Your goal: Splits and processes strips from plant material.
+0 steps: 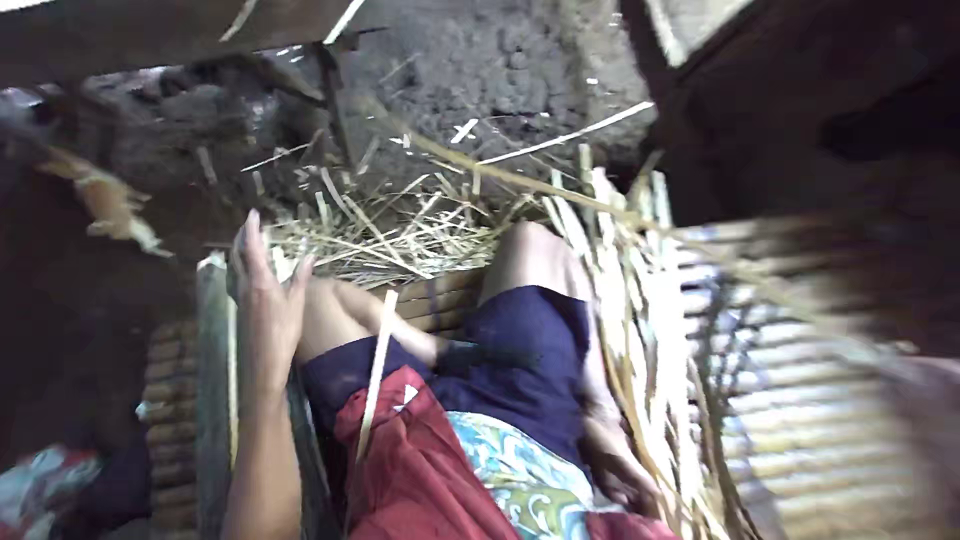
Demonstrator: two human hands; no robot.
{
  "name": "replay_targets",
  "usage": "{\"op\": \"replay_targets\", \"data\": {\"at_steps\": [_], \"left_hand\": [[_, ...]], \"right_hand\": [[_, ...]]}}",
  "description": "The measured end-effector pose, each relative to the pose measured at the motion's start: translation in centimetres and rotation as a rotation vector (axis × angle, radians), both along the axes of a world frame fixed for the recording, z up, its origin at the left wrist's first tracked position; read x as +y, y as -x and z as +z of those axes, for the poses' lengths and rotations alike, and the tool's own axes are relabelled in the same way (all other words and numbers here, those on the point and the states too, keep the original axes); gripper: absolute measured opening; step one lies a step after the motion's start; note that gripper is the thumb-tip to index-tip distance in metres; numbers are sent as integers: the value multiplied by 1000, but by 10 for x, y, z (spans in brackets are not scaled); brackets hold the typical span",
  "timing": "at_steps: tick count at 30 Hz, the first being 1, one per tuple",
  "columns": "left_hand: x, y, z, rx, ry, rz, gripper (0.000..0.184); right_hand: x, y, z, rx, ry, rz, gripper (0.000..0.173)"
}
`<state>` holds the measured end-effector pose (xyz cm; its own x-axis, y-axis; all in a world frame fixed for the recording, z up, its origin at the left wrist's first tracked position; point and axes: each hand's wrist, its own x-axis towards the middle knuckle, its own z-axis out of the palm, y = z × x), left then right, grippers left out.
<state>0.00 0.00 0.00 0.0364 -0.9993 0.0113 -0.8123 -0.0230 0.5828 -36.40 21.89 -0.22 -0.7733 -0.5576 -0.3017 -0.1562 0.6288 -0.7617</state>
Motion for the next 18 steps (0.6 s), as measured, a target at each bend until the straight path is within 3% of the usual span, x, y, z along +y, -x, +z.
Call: {"op": "replay_targets", "data": {"at_steps": [1, 2, 3, 7, 10, 12, 15, 18], "left_hand": [[-1, 12, -12, 77, -68, -61, 74], [3, 23, -25, 141, -144, -137, 70], [9, 34, -39, 190, -233, -197, 68], [42, 64, -75, 262, -481, -216, 61], [56, 69, -93, 356, -389, -203, 40], [61, 71, -96, 553, -354, -161, 36], [68, 75, -81, 840, -449, -39, 35], [75, 78, -59, 965, -642, 23, 37]], "right_hand": [[18, 38, 11, 80, -204, -40, 29], [57, 107, 36, -85, -388, 329, 36], [81, 130, 40, -75, -524, 330, 37], [130, 110, -9, -92, -760, 103, 36], [132, 102, -20, -39, -879, 146, 36], [116, 99, -13, 62, -941, 210, 39], [65, 76, -2, 279, -802, 271, 44], [10, 26, -3, 399, -435, 535, 35]]}}
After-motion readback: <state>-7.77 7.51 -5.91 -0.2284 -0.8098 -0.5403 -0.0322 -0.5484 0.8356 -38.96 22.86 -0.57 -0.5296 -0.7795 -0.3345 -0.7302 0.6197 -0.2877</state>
